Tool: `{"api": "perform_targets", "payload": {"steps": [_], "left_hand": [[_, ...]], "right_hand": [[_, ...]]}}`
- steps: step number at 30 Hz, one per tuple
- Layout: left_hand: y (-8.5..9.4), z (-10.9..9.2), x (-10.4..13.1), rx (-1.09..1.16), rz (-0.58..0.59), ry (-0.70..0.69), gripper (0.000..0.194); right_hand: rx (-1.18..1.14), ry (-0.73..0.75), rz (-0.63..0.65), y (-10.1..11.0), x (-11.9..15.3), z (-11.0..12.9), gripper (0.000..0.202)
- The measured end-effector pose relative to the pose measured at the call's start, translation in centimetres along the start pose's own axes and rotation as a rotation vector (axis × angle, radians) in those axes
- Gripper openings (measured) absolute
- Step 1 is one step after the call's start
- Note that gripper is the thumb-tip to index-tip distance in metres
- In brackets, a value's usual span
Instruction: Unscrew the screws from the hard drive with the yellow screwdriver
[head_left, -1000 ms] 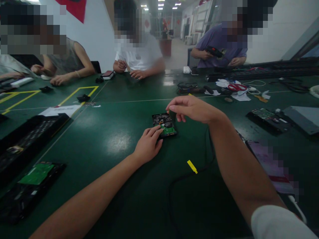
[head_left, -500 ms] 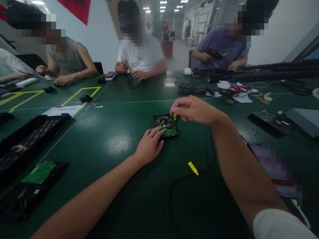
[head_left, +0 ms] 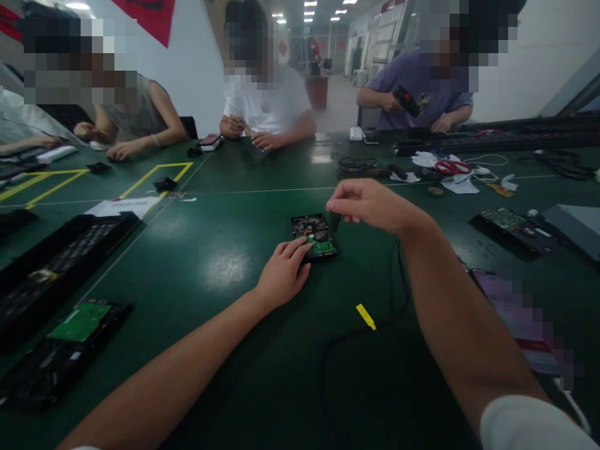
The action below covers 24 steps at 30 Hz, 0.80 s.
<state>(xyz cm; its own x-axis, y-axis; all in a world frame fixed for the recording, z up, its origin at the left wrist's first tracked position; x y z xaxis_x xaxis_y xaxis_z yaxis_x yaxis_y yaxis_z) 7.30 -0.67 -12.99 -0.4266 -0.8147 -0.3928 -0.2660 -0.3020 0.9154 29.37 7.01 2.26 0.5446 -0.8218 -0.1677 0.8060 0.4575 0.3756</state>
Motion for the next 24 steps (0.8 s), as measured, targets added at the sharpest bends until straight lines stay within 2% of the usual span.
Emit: {"api": "perform_targets", "payload": {"steps": [5,11,16,24], "left_hand": [[-0.02,0.03,0.01,0.011,-0.014,-0.005,0.046],[0.11,-0.03,0.04,0.022,-0.011,-0.004,0.046],[0.04,-0.02,0.04,0.012,-0.006,0.005,0.045],[0.05,-0.06,0.06,0.004,-0.016,0.001,0.045]], "right_hand": [[-0.031,0.013,-0.002,0.03,0.09,-0.01,0.013],[-0.084,0.008,0.051,0.00,-0.03,-0.22,0.024],[-0.222,-0.056,0.096,-0.20,-0.29,-0.47,0.017],[-0.010,0.009,0.006,0.19,0.03,-0.01,0.015]]}}
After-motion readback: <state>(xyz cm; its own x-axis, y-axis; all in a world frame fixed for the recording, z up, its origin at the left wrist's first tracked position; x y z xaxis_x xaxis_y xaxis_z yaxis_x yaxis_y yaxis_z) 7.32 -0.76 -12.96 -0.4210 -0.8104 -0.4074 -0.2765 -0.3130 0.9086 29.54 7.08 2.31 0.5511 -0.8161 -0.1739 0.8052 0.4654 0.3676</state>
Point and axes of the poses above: each hand's wrist, its own x-axis away from the middle knuckle, its own y-axis out of the back of the hand, z = x × y, the point moved 2 cm from there along -x, towards the middle knuckle, and after that the axes turned 11 degrees about -x, right-handed, at the moved point
